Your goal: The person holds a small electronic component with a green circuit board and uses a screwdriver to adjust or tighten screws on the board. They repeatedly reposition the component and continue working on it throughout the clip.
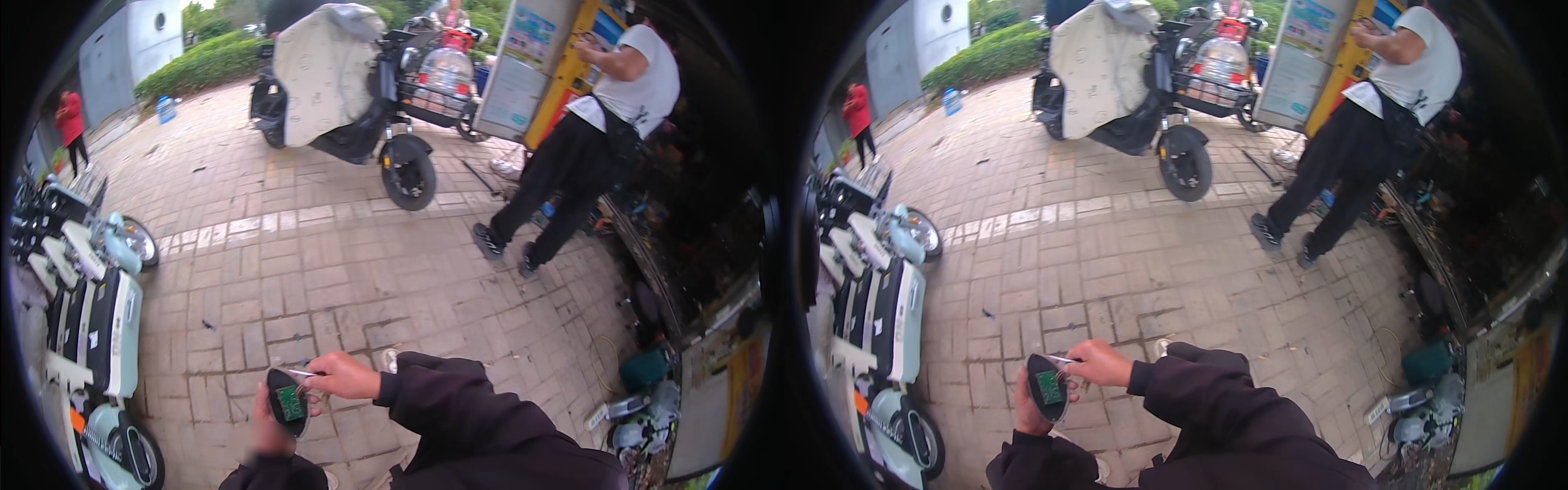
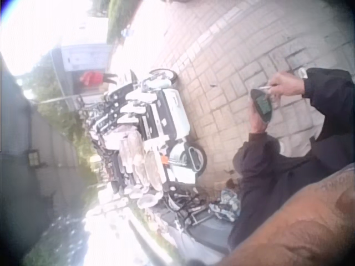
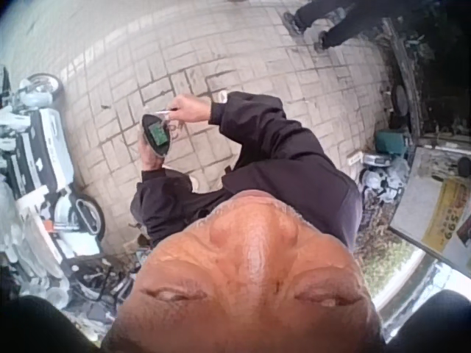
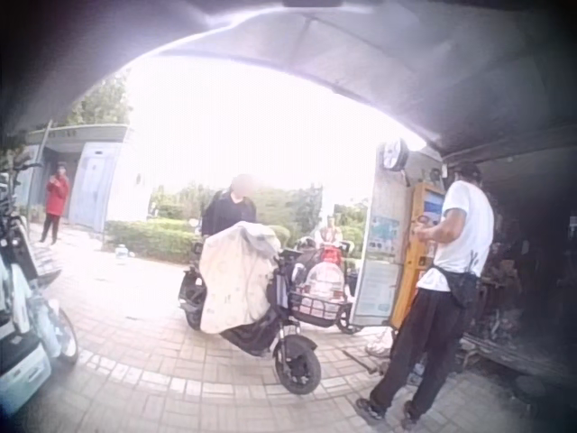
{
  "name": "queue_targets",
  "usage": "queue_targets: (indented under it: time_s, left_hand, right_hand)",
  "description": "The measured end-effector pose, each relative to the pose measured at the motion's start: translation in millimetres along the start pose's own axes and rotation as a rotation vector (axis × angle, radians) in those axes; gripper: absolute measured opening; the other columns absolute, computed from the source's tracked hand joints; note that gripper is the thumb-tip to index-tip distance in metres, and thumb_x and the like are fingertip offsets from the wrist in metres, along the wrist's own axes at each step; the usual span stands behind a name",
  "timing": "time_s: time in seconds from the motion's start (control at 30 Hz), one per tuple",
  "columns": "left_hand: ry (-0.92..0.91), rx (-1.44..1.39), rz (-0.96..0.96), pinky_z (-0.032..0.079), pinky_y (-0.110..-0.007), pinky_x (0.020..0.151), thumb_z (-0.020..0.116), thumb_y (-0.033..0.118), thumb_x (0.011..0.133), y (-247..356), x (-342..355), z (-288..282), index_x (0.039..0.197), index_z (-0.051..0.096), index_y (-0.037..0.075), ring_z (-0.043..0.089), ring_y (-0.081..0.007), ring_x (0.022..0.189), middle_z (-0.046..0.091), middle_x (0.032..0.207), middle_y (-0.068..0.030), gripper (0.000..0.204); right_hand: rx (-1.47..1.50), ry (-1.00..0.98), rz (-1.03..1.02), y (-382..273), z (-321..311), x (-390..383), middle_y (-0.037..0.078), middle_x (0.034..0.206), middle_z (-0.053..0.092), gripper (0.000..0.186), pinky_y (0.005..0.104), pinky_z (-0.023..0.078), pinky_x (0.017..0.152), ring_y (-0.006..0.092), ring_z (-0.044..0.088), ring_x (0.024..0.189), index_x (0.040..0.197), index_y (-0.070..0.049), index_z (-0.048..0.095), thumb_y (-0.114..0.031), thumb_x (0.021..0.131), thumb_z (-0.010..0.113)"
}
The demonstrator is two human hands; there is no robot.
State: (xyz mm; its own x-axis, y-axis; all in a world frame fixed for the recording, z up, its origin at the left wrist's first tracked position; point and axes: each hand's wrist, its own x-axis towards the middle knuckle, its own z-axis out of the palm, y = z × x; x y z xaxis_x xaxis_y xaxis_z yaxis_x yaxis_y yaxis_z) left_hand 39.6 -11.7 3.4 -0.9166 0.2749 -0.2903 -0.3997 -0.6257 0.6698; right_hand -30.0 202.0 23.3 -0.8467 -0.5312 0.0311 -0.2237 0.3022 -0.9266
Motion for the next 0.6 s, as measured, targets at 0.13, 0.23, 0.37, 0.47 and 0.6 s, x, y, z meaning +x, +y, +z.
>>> queue_targets:
  time_s: [0.13,0.23,0.37,0.47,0.6]
  left_hand:
    - [0.044,-0.005,0.004,0.065,-0.047,0.073,0.036,0.068,0.105,0.4,-1.5,4.6,0.137,0.057,0.002,0.072,-0.0343,0.092,0.071,0.116,-0.0191,0.076]
    - [0.049,-0.011,-0.003,0.064,-0.047,0.073,0.036,0.067,0.105,1.1,-1.9,5.9,0.137,0.057,0.001,0.073,-0.0335,0.091,0.072,0.115,-0.0185,0.076]
    - [0.027,-0.033,-0.007,0.064,-0.046,0.073,0.036,0.067,0.105,0.6,-1.7,7.4,0.137,0.058,0.001,0.073,-0.0328,0.091,0.072,0.115,-0.0178,0.076]
    - [0.022,-0.017,-0.006,0.064,-0.046,0.073,0.036,0.067,0.105,1.5,-1.7,8.3,0.137,0.057,0.002,0.073,-0.0324,0.091,0.072,0.114,-0.0173,0.076]
    - [0.04,-0.011,-0.012,0.064,-0.046,0.072,0.036,0.067,0.105,0.6,-1.4,10.2,0.137,0.057,0.002,0.073,-0.0322,0.091,0.072,0.114,-0.0169,0.076]
  right_hand:
    - [-0.002,0.001,0.001,3.3,1.9,0.0,0.021,0.073,0.067,0.028,0.0427,0.051,0.062,0.0297,0.067,0.065,0.095,0.002,0.075,-0.025,0.091,0.07]
    - [-0.01,0.0,0.0,3.4,2.3,0.3,0.021,0.072,0.067,0.027,0.0424,0.051,0.062,0.0298,0.066,0.064,0.094,0.002,0.075,-0.024,0.091,0.07]
    - [-0.029,-0.01,0.012,0.8,0.6,-0.1,0.022,0.072,0.066,0.027,0.043,0.051,0.063,0.0322,0.067,0.064,0.094,0.002,0.075,-0.024,0.09,0.071]
    - [-0.049,-0.008,0.006,-2.2,-0.9,-1.3,0.023,0.073,0.066,0.026,0.0441,0.051,0.063,0.0342,0.067,0.066,0.093,0.002,0.075,-0.023,0.09,0.071]
    - [-0.074,-0.019,-0.013,-5.2,-2.4,-2.6,0.02,0.069,0.06,0.028,0.0429,0.045,0.061,0.0281,0.058,0.061,0.089,0.003,0.07,-0.024,0.094,0.071]
